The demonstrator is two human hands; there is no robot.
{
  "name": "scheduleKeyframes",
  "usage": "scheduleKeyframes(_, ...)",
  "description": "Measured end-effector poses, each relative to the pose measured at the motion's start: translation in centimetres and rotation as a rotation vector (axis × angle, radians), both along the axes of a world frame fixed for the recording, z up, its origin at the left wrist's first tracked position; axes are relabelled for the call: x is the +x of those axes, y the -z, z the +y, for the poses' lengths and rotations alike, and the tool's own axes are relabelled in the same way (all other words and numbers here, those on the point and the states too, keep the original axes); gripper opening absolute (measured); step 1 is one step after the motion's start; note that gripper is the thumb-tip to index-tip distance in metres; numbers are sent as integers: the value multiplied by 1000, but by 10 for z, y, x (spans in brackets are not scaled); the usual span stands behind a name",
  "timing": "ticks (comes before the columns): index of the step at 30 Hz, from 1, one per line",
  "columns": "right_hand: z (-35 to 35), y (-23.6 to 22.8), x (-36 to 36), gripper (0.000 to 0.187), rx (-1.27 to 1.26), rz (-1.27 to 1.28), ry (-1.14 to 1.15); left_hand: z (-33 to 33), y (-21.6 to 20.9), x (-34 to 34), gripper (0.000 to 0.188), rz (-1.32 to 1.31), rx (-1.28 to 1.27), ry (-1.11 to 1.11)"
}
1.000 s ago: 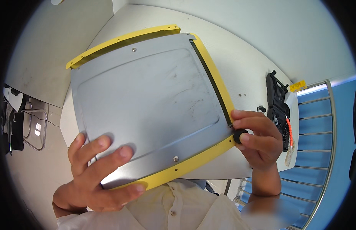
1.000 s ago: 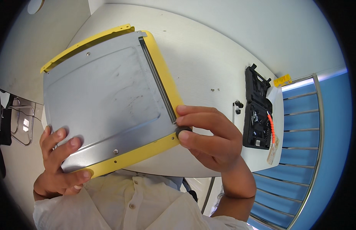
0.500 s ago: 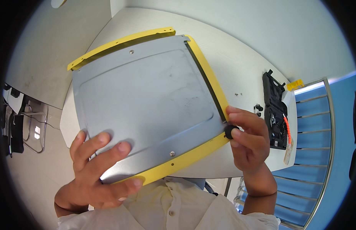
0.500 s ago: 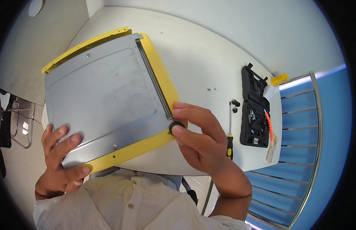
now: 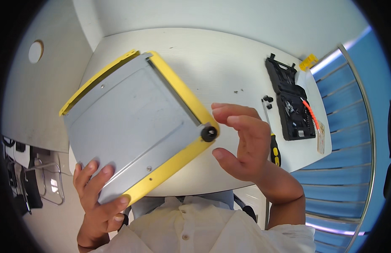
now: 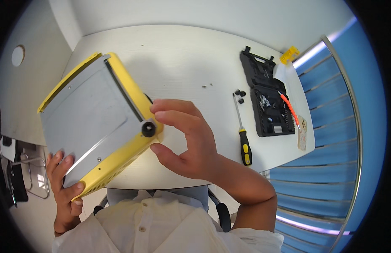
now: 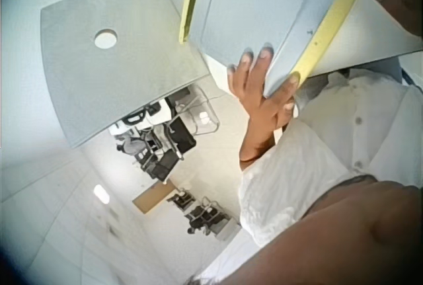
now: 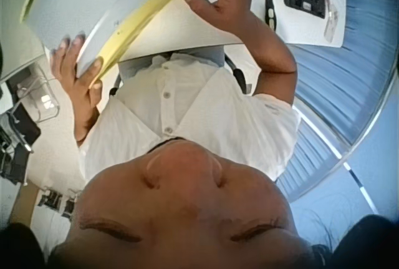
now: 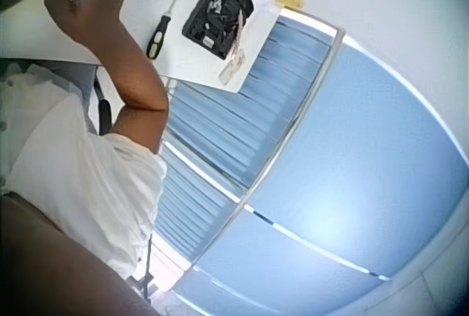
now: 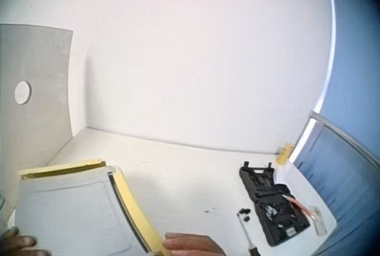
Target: The person assembles a yellow and gray electronic device on a white table. They attach black rubber feet to the corners using a screwdriver, then place a yellow plastic cover over the device and press it into place.
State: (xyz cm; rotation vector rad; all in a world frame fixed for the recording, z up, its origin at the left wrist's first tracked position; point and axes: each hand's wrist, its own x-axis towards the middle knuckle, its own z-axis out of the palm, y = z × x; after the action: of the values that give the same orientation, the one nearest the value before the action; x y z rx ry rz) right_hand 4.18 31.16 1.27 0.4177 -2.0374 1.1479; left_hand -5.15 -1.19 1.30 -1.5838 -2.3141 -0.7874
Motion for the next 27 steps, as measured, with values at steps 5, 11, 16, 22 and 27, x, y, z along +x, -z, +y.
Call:
scheduleKeyframes(5,63,-21,56,24,236,-114,517,-8,0,7,31,-57,-9,-32)
scheduleKeyframes(11,83,26,154,57,399,-836,985,-3,-5,7,34,-39,-59,-33)
scheduleKeyframes(16,58,64,171,61,230,-950,1112,-3,-2,8,31,-49,-32,-50)
scheduleKeyframes(22,71,57,183,40,-142,-406,1108,-3,-4,8,30,-59,-7,-43)
scheduleKeyframes(27,100,-4,154,35,-694,323,607,1,0,1,30,-21,56,-4)
